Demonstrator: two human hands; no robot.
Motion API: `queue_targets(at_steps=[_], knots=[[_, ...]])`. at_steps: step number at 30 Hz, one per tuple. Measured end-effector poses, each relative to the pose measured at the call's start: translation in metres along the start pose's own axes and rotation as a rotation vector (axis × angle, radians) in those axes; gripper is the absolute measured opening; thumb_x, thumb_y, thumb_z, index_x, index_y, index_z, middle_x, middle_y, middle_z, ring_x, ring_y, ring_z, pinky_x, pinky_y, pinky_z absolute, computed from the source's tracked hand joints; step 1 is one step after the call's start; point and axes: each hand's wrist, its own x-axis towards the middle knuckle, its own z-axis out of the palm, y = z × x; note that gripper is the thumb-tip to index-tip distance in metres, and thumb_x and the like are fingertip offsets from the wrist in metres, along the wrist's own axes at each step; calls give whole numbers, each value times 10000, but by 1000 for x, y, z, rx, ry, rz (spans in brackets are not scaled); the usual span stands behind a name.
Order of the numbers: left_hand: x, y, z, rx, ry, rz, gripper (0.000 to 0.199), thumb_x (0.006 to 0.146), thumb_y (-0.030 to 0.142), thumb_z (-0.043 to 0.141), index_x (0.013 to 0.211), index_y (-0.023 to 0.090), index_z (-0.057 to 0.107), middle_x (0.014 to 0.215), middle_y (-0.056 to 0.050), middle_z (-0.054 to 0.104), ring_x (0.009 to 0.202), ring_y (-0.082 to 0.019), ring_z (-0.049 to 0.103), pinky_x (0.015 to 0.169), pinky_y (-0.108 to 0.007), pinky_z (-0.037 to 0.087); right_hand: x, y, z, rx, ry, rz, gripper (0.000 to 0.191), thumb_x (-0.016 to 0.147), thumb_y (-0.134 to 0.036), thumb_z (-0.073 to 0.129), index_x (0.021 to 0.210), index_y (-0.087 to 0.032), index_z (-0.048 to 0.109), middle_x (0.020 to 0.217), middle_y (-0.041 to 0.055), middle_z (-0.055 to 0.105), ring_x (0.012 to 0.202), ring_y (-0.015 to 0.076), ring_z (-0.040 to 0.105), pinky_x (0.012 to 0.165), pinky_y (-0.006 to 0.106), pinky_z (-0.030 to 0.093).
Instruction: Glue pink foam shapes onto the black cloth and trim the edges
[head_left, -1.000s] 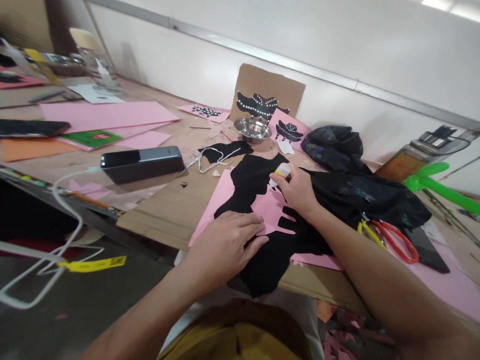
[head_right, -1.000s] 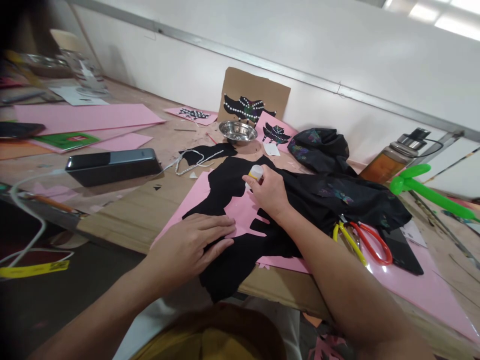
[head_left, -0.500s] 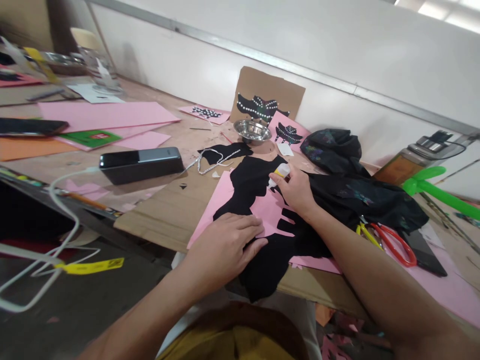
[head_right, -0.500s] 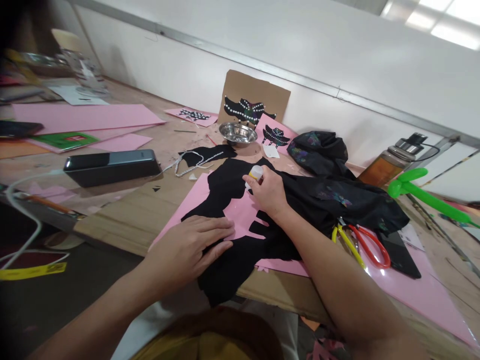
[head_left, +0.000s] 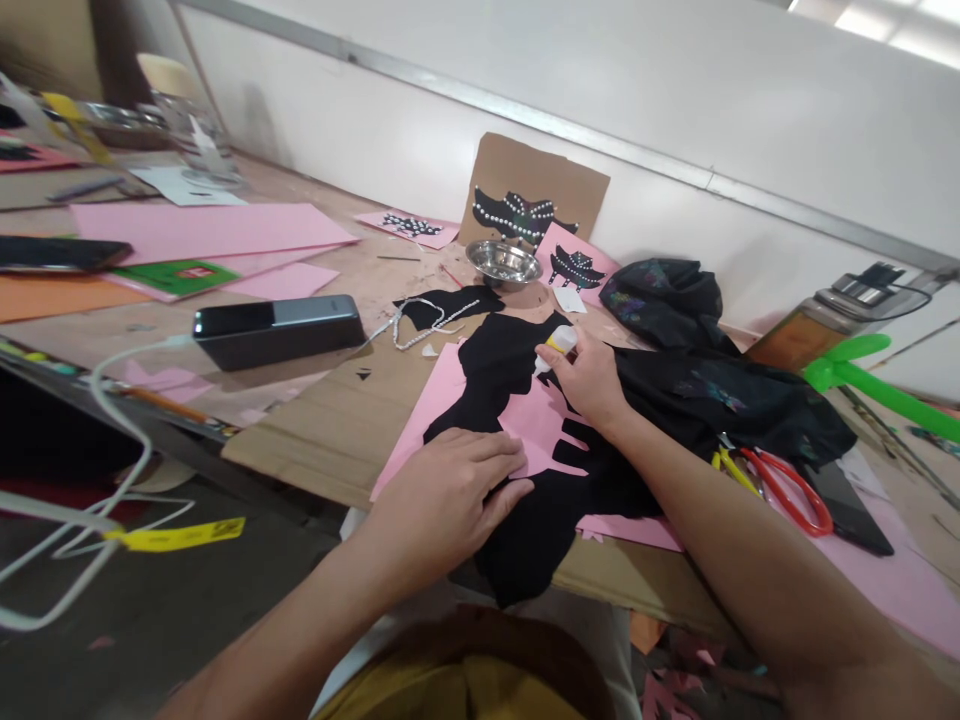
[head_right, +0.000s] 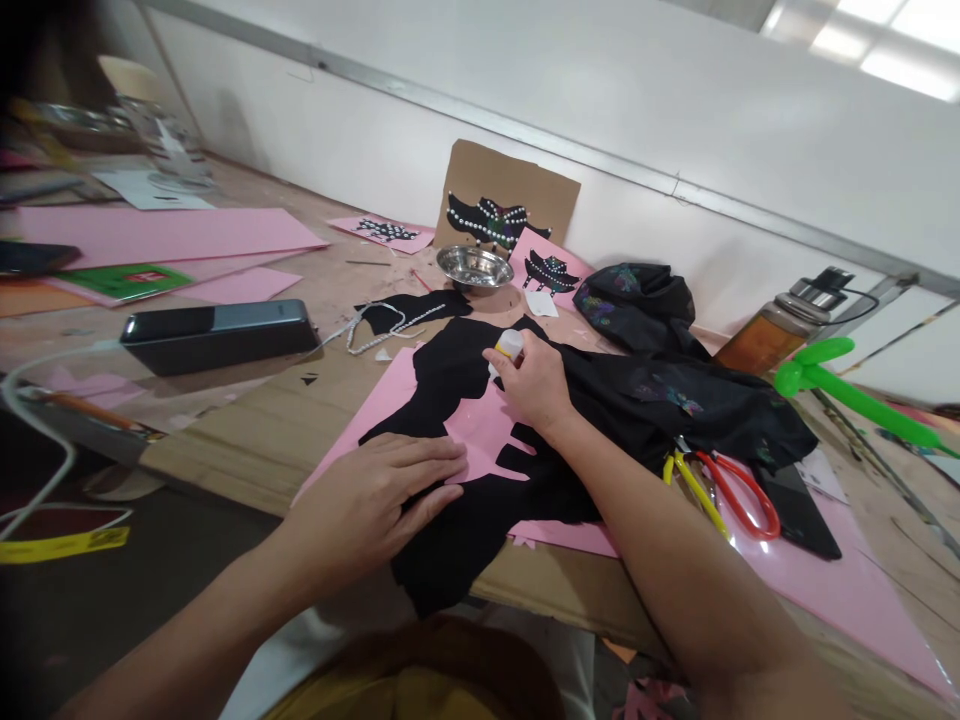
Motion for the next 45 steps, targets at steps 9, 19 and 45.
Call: queue_targets(at_steps=[9,19,45], knots=[[0,0,0,2,14,-6,257,983,338,475,1038,196,683,1013,-27,752,922,-220,688,794,-382,500,0,-2,0,0,-3,-9,319,832,-402,621,679,-236,396,603,-32,490,575,142,436,589,288,317],[1,1,-1,14,18,10,280,988,333,457,1049,195,693,984,-35,750,905,-213,689,803,-369,514,0,-2,-1,-11,-17,1,290,826,-410,625,701,-229,437,635,-21,525,591,143,458,597,289,335],[3,0,-3,17,-132,-42,329,969,394,501,1203,215,648,1205,-48,703,1104,-252,612,943,-448,448,-6,-9,-6,11,-56,22,307,825,-413,627,683,-227,428,604,-38,494,573,135,439,590,286,321]])
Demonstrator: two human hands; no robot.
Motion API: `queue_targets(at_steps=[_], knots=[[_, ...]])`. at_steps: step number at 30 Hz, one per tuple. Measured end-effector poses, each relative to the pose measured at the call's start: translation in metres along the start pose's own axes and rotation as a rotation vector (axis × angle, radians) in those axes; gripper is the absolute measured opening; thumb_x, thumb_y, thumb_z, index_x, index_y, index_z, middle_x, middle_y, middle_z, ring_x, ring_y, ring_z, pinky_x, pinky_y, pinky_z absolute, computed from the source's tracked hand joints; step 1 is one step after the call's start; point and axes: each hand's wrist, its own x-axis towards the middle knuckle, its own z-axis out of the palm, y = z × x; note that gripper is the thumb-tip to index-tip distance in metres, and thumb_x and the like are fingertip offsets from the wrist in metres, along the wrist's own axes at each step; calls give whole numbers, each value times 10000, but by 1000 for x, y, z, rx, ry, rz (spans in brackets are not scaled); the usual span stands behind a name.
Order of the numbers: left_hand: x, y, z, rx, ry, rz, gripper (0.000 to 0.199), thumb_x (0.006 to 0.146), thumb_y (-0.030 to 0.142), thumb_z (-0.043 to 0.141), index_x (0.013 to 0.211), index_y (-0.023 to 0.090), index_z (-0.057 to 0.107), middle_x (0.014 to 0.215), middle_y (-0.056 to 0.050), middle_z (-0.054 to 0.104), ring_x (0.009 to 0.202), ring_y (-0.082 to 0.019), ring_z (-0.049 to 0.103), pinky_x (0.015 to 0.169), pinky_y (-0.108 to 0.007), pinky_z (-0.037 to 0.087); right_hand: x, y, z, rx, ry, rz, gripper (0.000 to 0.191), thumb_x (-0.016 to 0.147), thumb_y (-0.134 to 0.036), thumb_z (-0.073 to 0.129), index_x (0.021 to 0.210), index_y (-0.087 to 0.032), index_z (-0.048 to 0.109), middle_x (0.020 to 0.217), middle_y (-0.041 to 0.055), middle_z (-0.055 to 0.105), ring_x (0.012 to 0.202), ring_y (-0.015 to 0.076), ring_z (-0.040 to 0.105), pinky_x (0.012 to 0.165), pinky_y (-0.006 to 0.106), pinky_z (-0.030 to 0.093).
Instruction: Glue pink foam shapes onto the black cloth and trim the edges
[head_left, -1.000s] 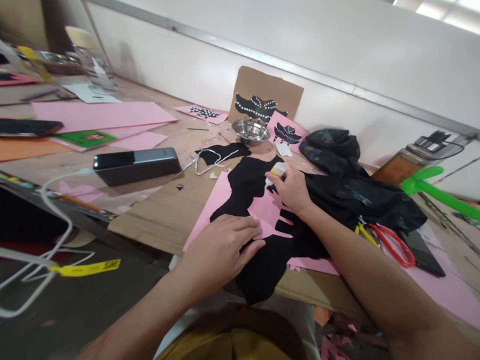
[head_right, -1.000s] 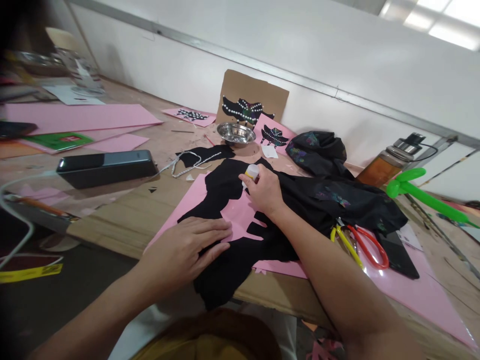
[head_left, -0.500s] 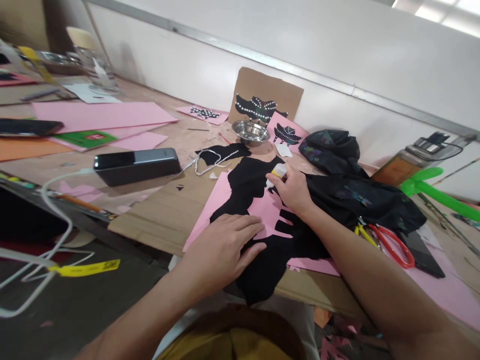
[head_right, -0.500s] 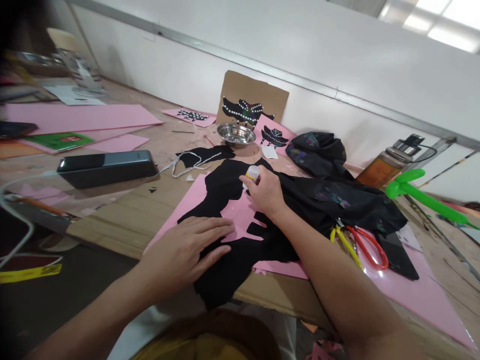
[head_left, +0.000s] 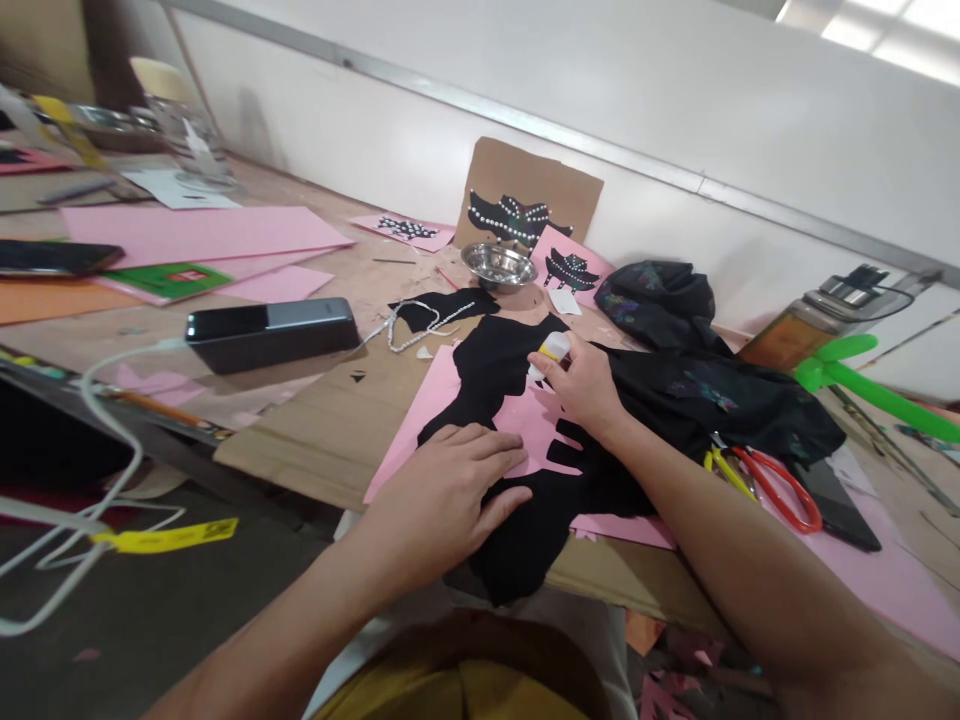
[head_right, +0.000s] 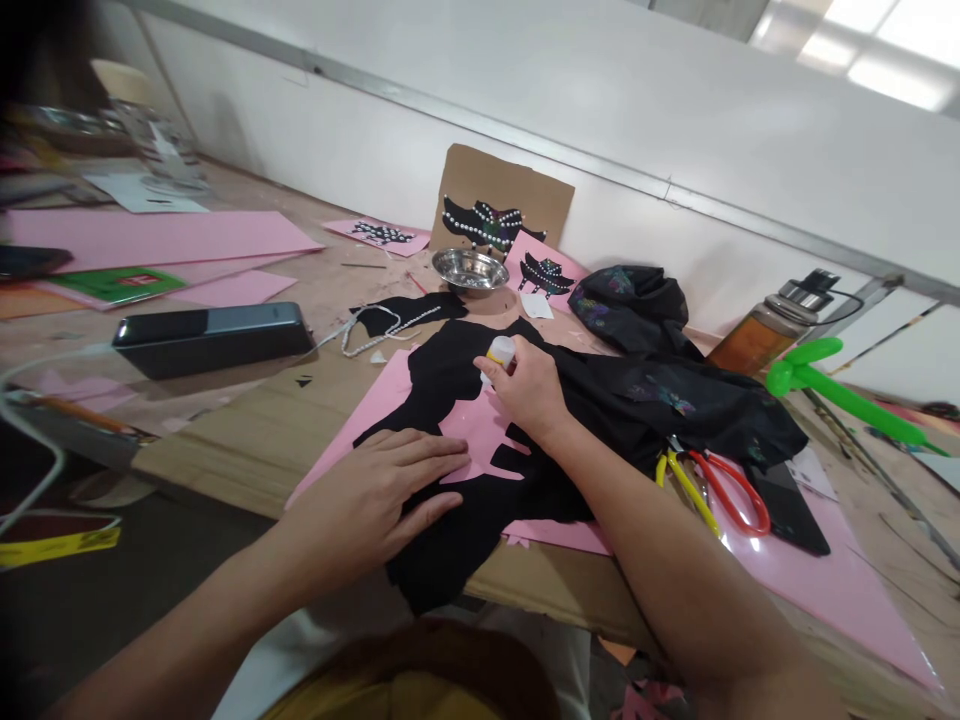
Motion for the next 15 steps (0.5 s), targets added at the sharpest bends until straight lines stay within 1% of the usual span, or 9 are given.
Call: queue_targets(at_steps=[6,12,15], knots=[[0,0,0,-4,4,15,314,975,392,491,1183,224,656,1186,-42,710,1084,-245,618,935,-431,444,-5,-3,-4,16,-40,-31,345,829,-444,627,660,-231,415,585,-42,477,559,133,437,576,282,316],[1,0,0,-7,8,10,312,968,390,506,1193,230,651,1200,-45,705,1104,-248,614,944,-431,445,0,2,-1,-12,3,-16,307,828,-418,619,684,-229,425,608,-40,486,573,133,435,591,281,323],[0,-1,0,-8,-4,-1,321,969,393,504,1205,228,645,1209,-42,701,1112,-251,610,950,-441,444,0,3,-2,-22,-10,-24,311,830,-417,620,682,-228,422,602,-44,474,568,132,430,591,284,316]])
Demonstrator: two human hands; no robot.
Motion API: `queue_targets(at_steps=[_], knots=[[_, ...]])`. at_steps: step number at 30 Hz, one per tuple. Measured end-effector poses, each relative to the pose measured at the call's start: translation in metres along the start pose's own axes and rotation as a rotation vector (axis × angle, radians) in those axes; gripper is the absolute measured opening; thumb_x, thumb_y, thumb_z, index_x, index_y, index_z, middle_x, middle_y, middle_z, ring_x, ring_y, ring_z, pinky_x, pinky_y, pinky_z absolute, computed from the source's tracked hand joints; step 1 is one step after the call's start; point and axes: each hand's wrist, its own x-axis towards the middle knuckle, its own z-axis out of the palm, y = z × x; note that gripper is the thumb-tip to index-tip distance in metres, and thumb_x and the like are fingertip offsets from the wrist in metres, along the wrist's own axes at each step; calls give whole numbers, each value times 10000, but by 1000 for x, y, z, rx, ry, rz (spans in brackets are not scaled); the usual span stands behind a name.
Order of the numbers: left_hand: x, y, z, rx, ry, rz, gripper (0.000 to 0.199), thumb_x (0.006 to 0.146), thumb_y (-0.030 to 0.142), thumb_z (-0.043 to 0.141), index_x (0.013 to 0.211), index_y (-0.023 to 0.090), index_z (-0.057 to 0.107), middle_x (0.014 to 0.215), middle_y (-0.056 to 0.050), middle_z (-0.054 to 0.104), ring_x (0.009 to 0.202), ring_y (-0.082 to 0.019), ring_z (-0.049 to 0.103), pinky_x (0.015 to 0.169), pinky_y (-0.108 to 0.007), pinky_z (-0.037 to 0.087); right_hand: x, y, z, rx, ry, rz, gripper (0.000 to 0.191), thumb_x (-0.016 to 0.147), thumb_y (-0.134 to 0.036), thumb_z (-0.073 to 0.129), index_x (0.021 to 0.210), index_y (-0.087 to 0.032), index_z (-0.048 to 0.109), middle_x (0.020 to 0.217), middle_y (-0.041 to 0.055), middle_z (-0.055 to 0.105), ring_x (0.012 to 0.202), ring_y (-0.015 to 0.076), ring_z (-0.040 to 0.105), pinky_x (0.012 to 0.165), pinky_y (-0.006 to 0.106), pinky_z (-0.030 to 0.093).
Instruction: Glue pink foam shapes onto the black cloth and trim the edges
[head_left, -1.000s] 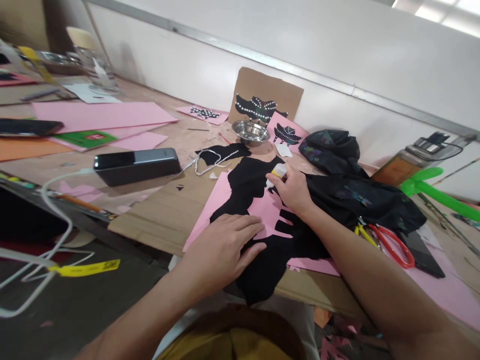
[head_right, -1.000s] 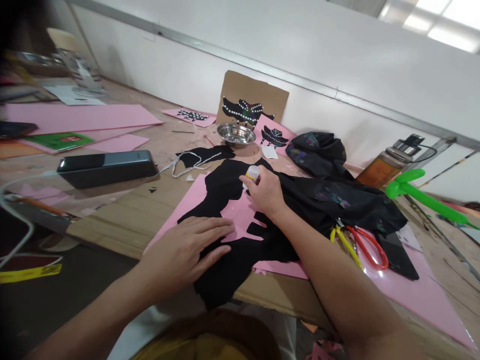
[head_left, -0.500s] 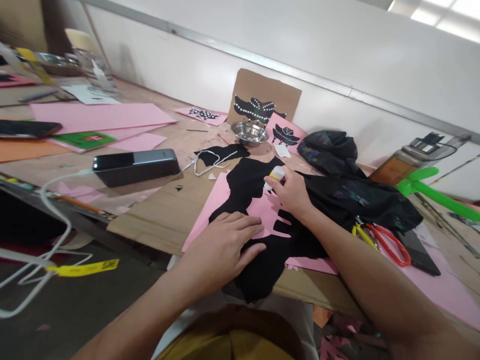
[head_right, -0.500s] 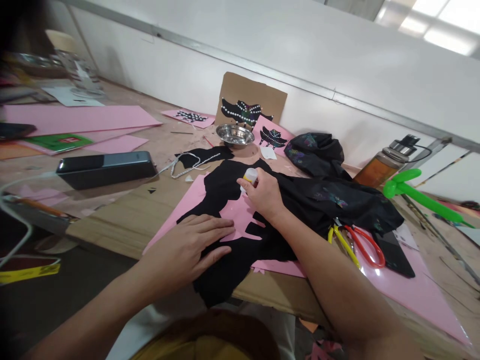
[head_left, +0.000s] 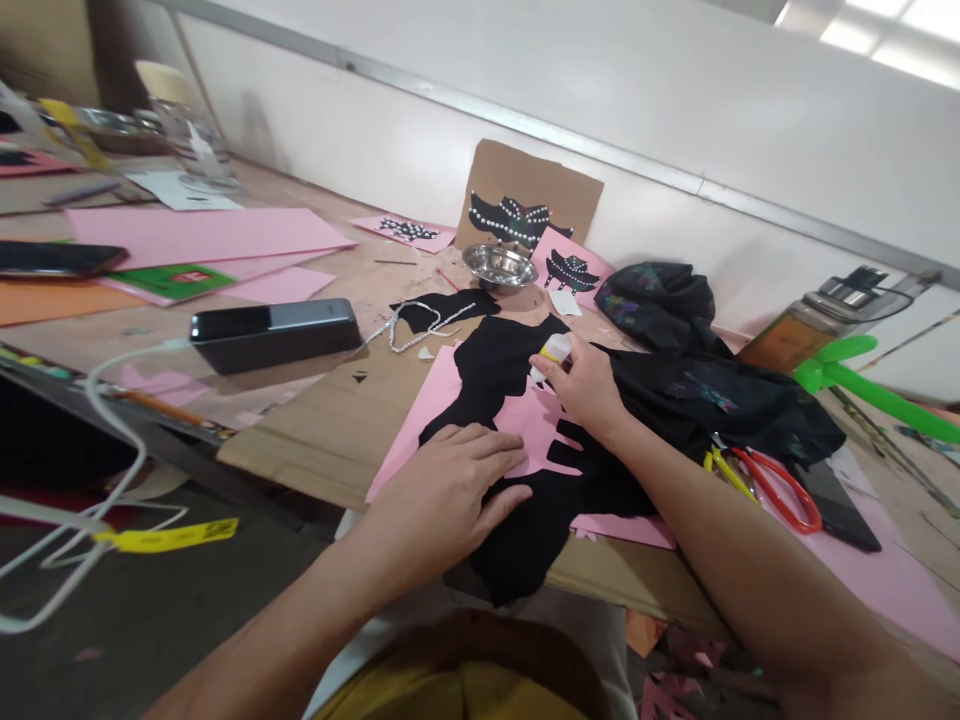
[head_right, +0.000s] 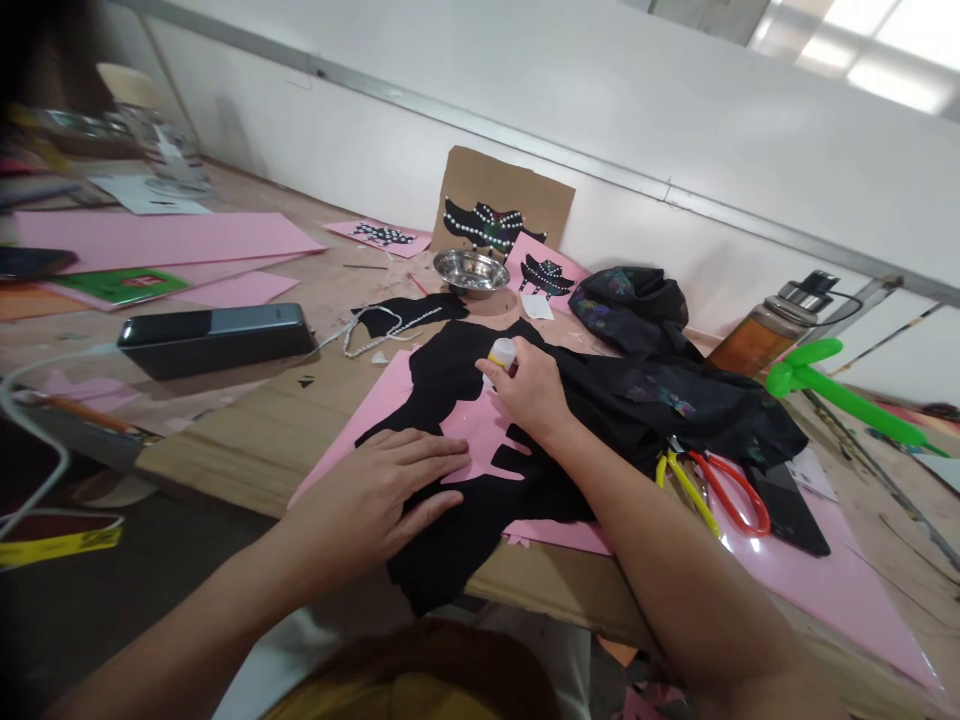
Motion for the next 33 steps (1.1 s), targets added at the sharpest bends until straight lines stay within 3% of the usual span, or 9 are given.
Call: queue_targets(at_steps=[27,33], knots=[[1,0,1,12,-3,5,309,971,380,504,1186,217,654,1193,-41,710,1100,-250,619,938,-438,445,4,1,1,-13,10,-5,311,831,-396,623,681,-232,407,618,-36,472,586,141,424,597,292,304],[1,0,0,21,-32,2,312,980,388,488,1188,217,646,1192,-38,710,1095,-236,622,931,-420,442,-3,3,-10,-35,-35,23,319,825,-404,629,671,-225,414,603,-42,458,569,134,417,584,287,289]])
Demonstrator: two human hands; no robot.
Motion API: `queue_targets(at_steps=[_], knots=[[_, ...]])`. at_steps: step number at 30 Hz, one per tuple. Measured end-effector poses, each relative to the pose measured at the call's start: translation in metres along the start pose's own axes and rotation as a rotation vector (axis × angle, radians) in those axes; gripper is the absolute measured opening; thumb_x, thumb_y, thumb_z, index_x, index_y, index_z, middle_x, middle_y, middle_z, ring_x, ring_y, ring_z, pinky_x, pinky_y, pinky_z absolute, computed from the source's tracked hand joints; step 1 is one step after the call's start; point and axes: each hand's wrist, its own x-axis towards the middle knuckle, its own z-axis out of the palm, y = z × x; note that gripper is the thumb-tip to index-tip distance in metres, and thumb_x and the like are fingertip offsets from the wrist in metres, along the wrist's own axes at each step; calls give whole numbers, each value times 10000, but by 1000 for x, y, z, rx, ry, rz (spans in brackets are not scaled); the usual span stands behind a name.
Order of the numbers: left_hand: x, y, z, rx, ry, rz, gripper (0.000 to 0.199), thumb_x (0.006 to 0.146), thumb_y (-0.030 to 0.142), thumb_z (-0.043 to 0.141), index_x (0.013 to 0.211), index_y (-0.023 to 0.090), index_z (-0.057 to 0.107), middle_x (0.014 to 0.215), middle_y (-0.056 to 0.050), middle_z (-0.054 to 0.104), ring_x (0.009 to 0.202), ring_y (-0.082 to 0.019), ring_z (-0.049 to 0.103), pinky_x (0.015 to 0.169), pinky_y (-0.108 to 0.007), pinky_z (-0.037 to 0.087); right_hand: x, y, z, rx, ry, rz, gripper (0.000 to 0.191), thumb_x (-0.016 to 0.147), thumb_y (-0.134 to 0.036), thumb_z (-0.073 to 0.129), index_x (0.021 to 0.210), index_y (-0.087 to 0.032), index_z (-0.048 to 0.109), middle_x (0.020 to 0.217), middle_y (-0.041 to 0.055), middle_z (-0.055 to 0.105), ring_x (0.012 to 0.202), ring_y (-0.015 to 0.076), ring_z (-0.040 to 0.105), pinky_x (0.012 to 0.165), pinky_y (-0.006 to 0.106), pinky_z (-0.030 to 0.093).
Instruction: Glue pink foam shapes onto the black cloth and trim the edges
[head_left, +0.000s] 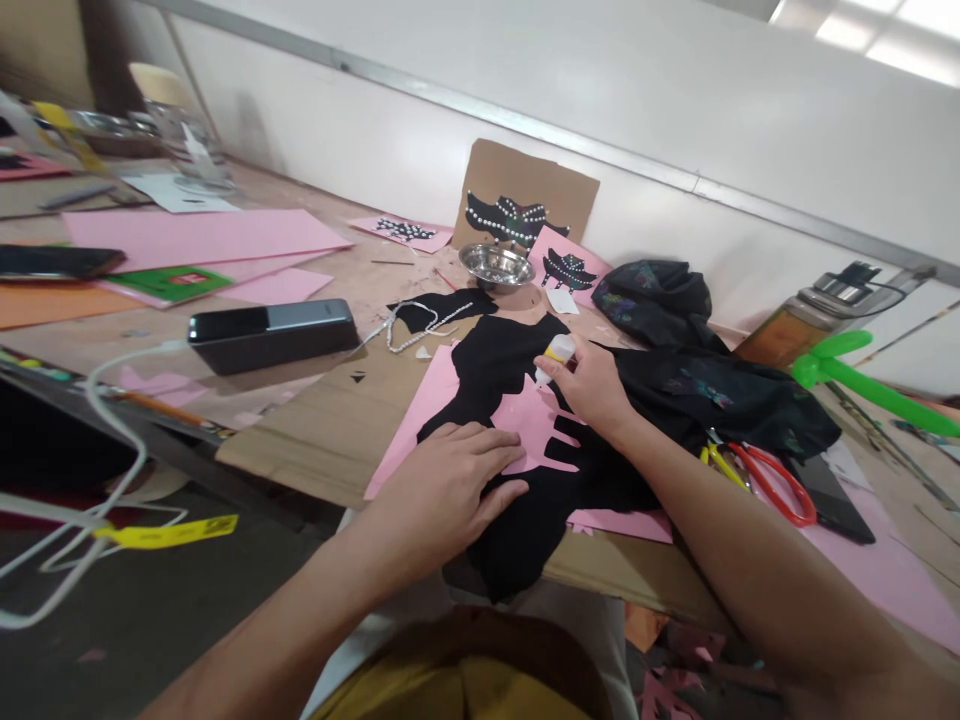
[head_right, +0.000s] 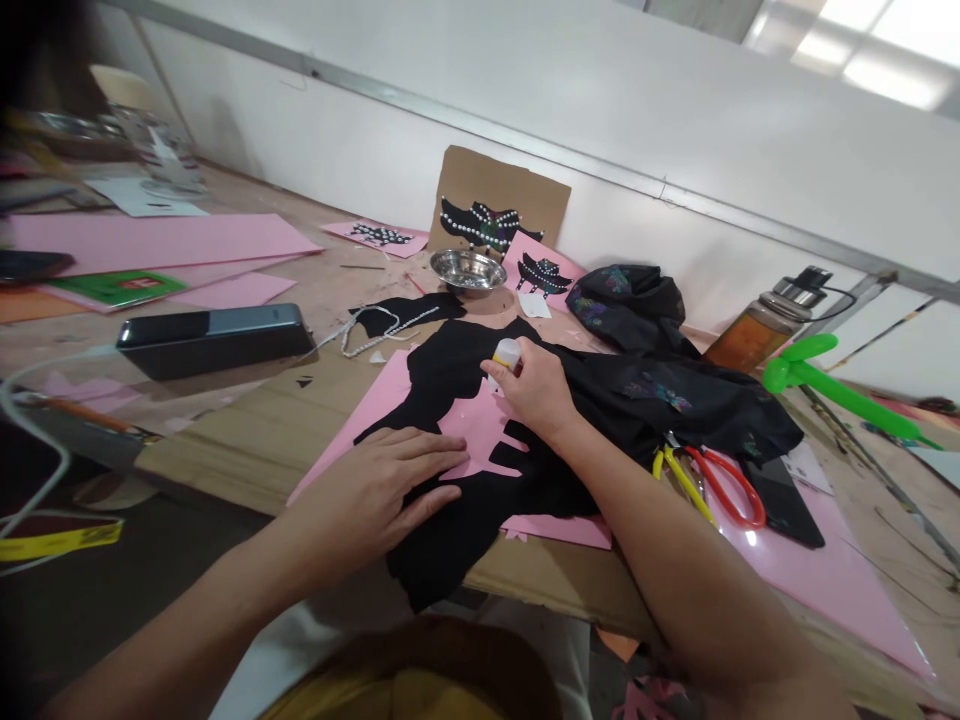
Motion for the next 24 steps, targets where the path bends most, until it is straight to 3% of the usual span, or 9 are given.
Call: queue_targets(at_steps=[9,16,22,24], knots=[[9,12,-10,99,-92,-21,340,935,427,563,1167,198,660,1130,-52,718,1052,-256,633,885,-423,447,-5,4,-4,29,7,-6,281,829,-398,628,694,-215,464,628,-30,507,572,132,437,587,283,298],[14,18,2,154,-55,-50,502,933,600,447,1159,212,672,1047,-75,689,1035,-269,611,859,-426,438,-5,7,-4,33,7,-10,301,831,-410,620,676,-219,446,612,-33,487,568,133,428,584,285,296],[7,14,7,142,14,-50,529,944,593,429,1236,205,638,1362,-76,599,1162,-281,561,939,-450,418,-3,11,-5,17,23,17,297,827,-405,628,681,-220,446,613,-30,497,572,138,443,586,286,301],[7,13,8,125,20,-48,512,947,578,440,1245,209,633,1354,-66,613,1167,-277,561,949,-451,417,-2,11,-3,20,31,14,295,826,-404,628,683,-221,447,614,-30,497,574,139,445,588,285,305]])
